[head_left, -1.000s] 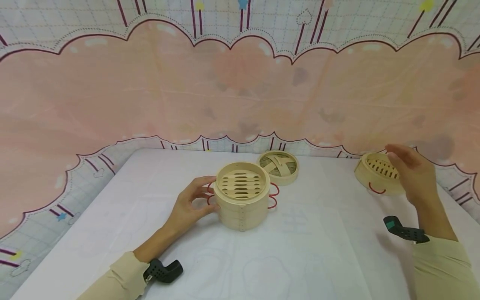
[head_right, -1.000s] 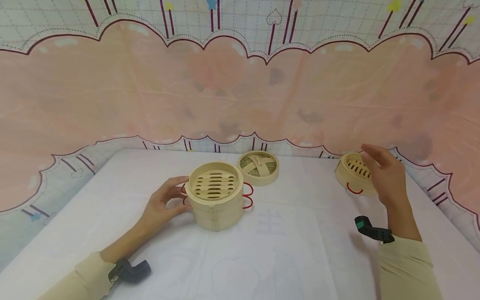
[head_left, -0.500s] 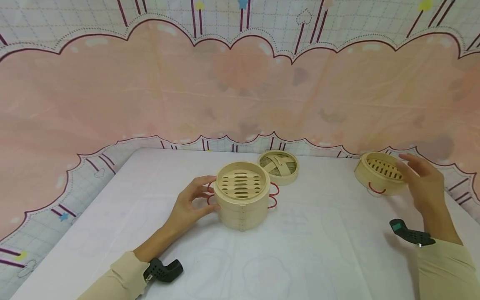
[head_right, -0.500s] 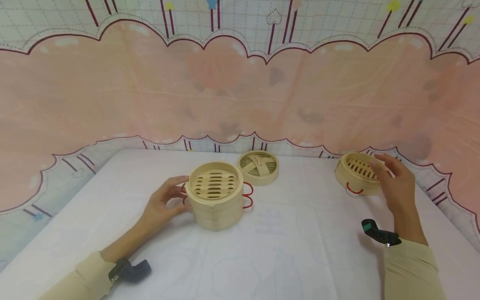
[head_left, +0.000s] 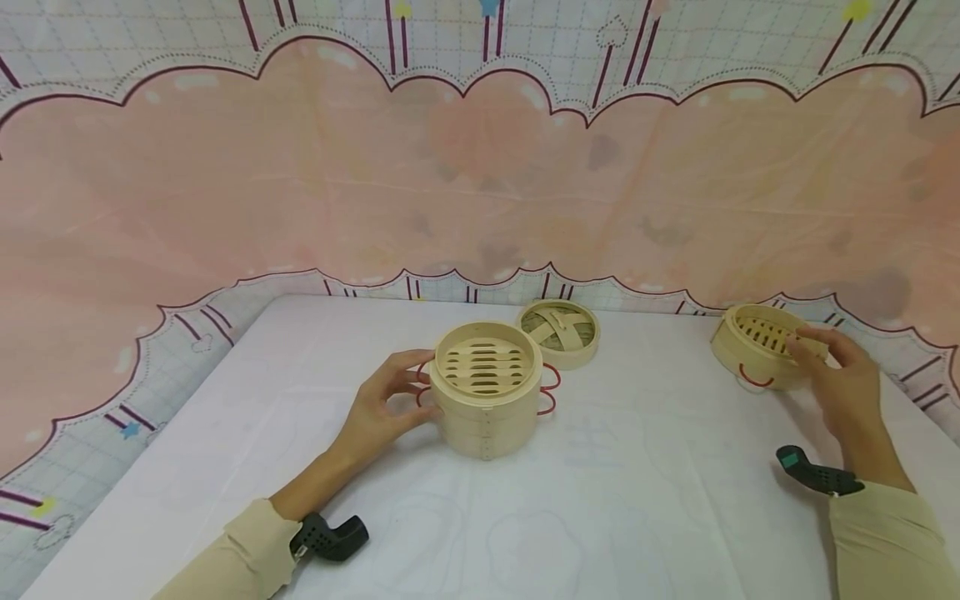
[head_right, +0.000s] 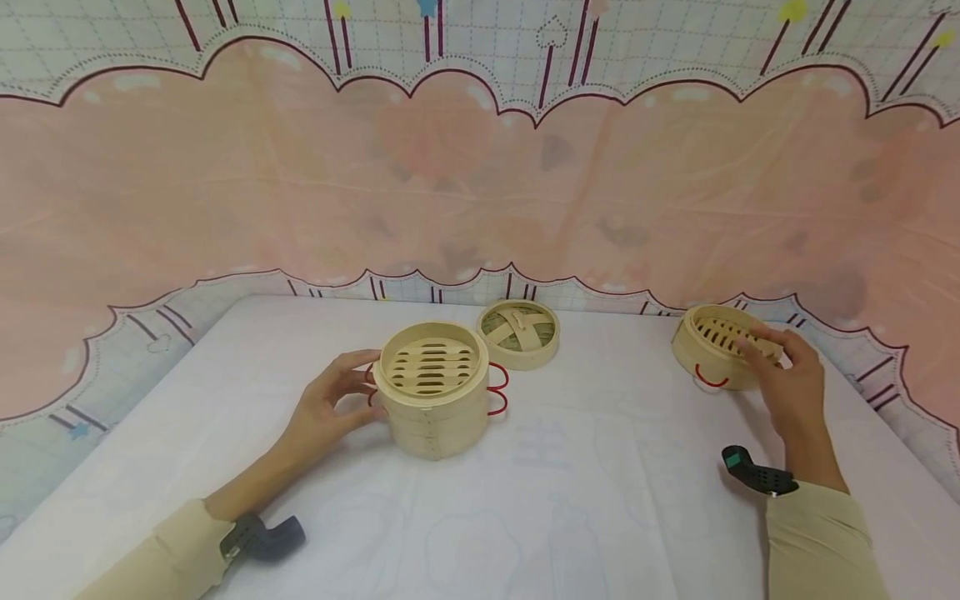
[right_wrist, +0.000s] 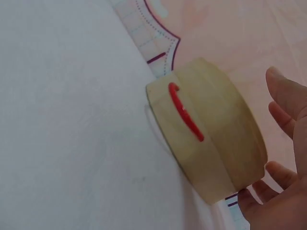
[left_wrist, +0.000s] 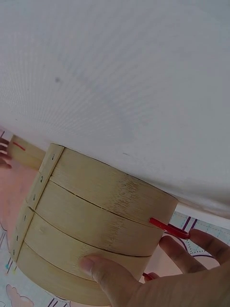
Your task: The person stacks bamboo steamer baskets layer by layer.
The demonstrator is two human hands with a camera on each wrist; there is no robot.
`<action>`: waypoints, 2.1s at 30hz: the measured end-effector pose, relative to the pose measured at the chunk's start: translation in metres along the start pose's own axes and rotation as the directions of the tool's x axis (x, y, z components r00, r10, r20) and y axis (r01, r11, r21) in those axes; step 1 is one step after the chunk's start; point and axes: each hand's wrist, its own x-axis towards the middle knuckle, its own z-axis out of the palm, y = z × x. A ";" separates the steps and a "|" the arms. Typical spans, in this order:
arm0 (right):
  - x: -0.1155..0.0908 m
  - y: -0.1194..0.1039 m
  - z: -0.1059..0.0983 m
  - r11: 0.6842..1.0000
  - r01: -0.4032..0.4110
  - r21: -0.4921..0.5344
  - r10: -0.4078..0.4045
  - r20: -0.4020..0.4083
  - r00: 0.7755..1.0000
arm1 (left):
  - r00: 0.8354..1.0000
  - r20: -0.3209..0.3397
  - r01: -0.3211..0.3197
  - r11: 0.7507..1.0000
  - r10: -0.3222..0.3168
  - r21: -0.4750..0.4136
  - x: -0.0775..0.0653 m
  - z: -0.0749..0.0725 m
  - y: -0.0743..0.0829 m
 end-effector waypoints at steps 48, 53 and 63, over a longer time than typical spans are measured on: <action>-0.006 0.012 0.010 0.986 0.061 -0.156 -0.047 0.092 0.995 | 0.999 0.002 0.036 0.999 -0.036 -0.020 -0.002 0.000 -0.001; -0.006 0.008 0.009 0.972 0.089 -0.219 -0.066 0.112 0.992 | 0.999 0.004 0.036 0.999 -0.036 -0.011 -0.002 0.000 0.000; -0.007 -0.007 0.011 0.925 0.121 -0.361 -0.069 0.152 0.986 | 0.999 0.011 0.038 0.999 -0.037 -0.020 0.000 -0.002 0.000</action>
